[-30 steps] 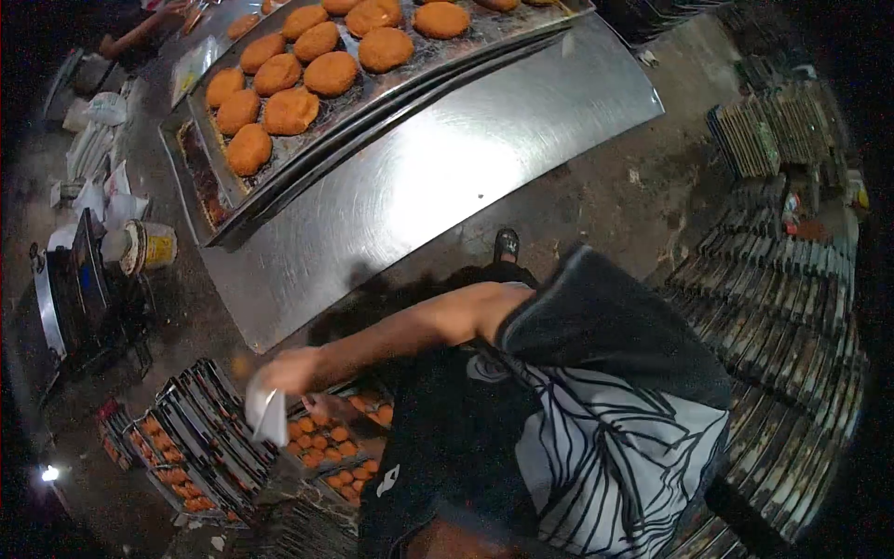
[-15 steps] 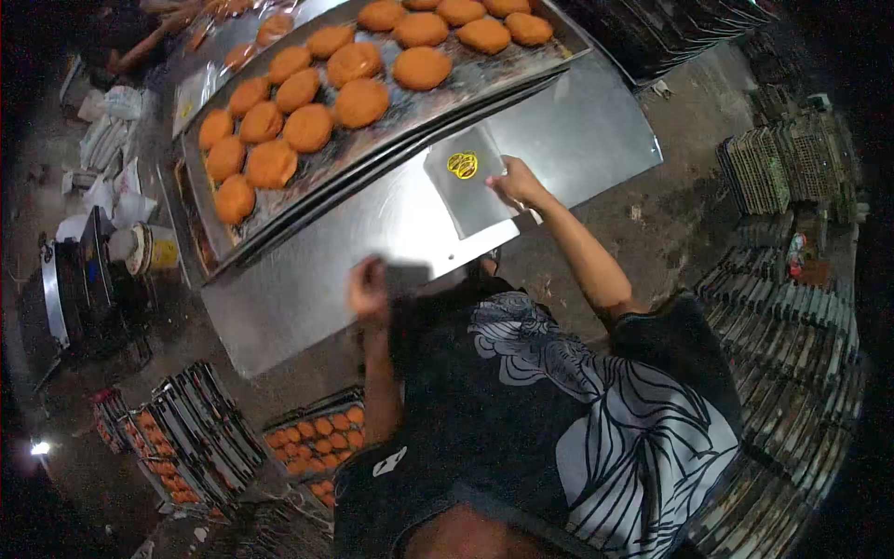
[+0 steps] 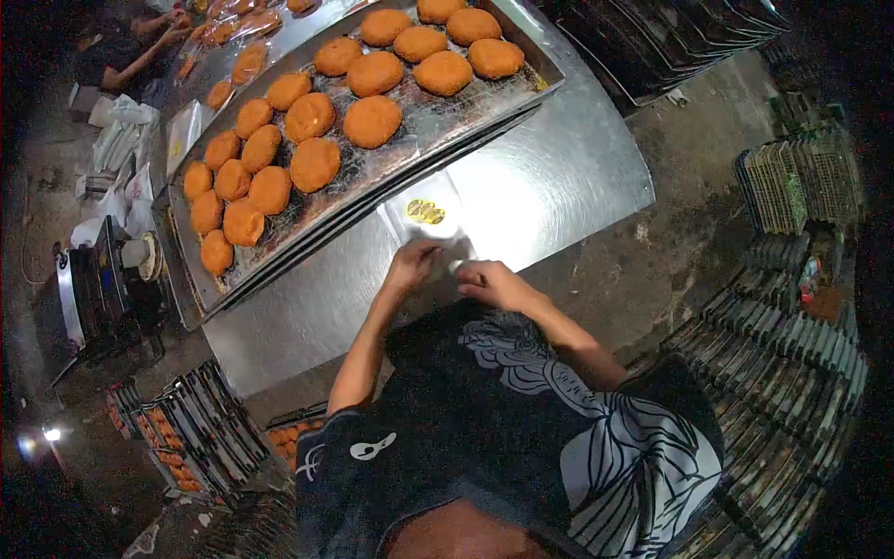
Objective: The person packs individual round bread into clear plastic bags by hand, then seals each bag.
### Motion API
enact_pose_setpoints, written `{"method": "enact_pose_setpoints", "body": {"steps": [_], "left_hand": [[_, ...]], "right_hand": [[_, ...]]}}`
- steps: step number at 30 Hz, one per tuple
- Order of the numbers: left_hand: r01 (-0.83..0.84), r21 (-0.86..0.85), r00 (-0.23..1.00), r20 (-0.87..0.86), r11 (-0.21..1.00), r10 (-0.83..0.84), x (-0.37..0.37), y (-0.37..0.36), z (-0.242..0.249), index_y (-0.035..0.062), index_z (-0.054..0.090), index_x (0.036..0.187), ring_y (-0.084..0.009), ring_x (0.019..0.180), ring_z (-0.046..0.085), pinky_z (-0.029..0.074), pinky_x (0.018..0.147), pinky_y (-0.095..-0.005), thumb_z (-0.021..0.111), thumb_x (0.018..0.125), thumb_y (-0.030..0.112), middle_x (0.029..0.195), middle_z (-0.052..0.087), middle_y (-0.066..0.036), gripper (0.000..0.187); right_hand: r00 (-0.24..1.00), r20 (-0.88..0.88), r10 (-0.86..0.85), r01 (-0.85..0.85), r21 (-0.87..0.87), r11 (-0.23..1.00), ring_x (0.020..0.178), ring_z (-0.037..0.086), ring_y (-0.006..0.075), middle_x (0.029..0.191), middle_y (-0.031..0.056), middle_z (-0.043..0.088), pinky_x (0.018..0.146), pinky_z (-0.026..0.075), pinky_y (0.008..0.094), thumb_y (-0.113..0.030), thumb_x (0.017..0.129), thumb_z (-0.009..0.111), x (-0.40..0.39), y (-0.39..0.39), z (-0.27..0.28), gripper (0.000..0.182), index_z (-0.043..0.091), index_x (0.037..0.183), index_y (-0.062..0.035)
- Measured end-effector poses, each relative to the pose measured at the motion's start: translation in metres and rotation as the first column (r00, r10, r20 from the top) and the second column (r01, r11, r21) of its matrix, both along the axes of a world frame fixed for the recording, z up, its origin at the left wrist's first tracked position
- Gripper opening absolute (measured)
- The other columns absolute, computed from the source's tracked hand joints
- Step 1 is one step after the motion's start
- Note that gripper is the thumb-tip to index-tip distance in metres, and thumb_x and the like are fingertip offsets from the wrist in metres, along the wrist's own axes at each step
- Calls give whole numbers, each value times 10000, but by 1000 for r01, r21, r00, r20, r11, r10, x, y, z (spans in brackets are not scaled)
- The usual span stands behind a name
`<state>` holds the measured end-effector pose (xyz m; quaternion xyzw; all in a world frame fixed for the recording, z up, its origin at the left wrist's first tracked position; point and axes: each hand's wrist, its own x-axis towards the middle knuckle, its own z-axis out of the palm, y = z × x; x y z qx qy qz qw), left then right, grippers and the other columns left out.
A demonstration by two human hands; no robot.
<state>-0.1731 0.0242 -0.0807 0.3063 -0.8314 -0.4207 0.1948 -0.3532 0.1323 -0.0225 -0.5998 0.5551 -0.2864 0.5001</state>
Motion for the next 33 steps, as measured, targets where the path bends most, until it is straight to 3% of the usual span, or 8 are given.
{"method": "enact_pose_setpoints", "body": {"steps": [6, 14, 16, 20, 23, 25, 28, 33], "left_hand": [[-152, 626, 988, 66, 765, 142, -17, 25, 53, -27, 611, 827, -141, 644, 572, 457, 580, -274, 578, 774, 171, 653, 590, -117, 207], [-372, -18, 885, -308, 928, 349, 4, 44, 73, -2, 574, 726, -172, 640, 509, 412, 573, -252, 637, 705, 114, 721, 503, -82, 133], [-284, 15, 905, -325, 959, 273, 19, 43, 108, 1, 577, 870, -174, 690, 538, 431, 601, -263, 603, 734, 117, 752, 513, -78, 181], [-133, 855, 146, -483, 501, 863, 46, 7, 109, 41, 519, 951, -204, 748, 546, 453, 721, -297, 520, 772, 56, 804, 548, -87, 180], [406, 856, 524, -505, 321, 685, 148, -26, 98, 27, 468, 1017, -194, 932, 487, 368, 912, -401, 388, 890, 203, 879, 520, -73, 231], [-4, 869, -17, -494, 494, 869, 167, -33, 89, 34, 471, 1004, -193, 913, 491, 378, 906, -404, 386, 894, 214, 887, 519, -72, 228], [-111, 920, -243, -392, 376, 887, 198, -38, 131, 63, 454, 1000, -217, 987, 446, 378, 901, -469, 432, 872, 218, 960, 485, -73, 203], [58, 911, -326, -369, 408, 870, 244, -31, 160, 56, 430, 986, -262, 1029, 430, 325, 910, -567, 471, 807, 178, 1005, 468, -102, 220]], "right_hand": [[879, -329, -346, 351, -46, 935, 511, 499, 346, 578, 186, 513, 509, 414, 376, -193, 812, 524, 25, 4, 16, 217, 451, 741, -1], [958, 253, -134, 175, -150, 973, 542, 576, 175, 715, 86, 596, 473, 446, 327, -159, 865, 441, 53, -24, -2, 282, 456, 1123, -46], [310, 783, -539, 27, 559, 829, 805, 584, 195, 935, 107, 587, 661, 465, 308, -241, 867, 458, 56, -66, 60, 379, 401, 1217, -108], [-165, 940, -297, 63, 311, 948, 1017, 493, 231, 1252, 135, 393, 853, 397, 360, -379, 879, 373, 144, -92, 94, 502, 291, 1266, -70], [493, 835, -243, -212, 386, 898, 1029, 490, 246, 1211, 144, 438, 883, 383, 370, -241, 860, 452, 177, -104, 69, 476, 286, 1284, -102], [951, 252, 181, -132, -199, 971, 1082, 441, 288, 1247, 180, 386, 921, 347, 388, -231, 804, 534, 167, -155, 68, 574, 268, 1299, -114], [731, -683, 2, -549, -586, 596, 1193, 289, 354, 1338, 213, 221, 978, 272, 410, -269, 707, 624, 137, -267, 58, 738, 233, 1321, -149], [265, -946, 188, -729, -69, 681, 1196, 258, 390, 1321, 219, 235, 983, 258, 420, -309, 668, 650, 138, -262, 54, 788, 238, 1320, -146]]}}
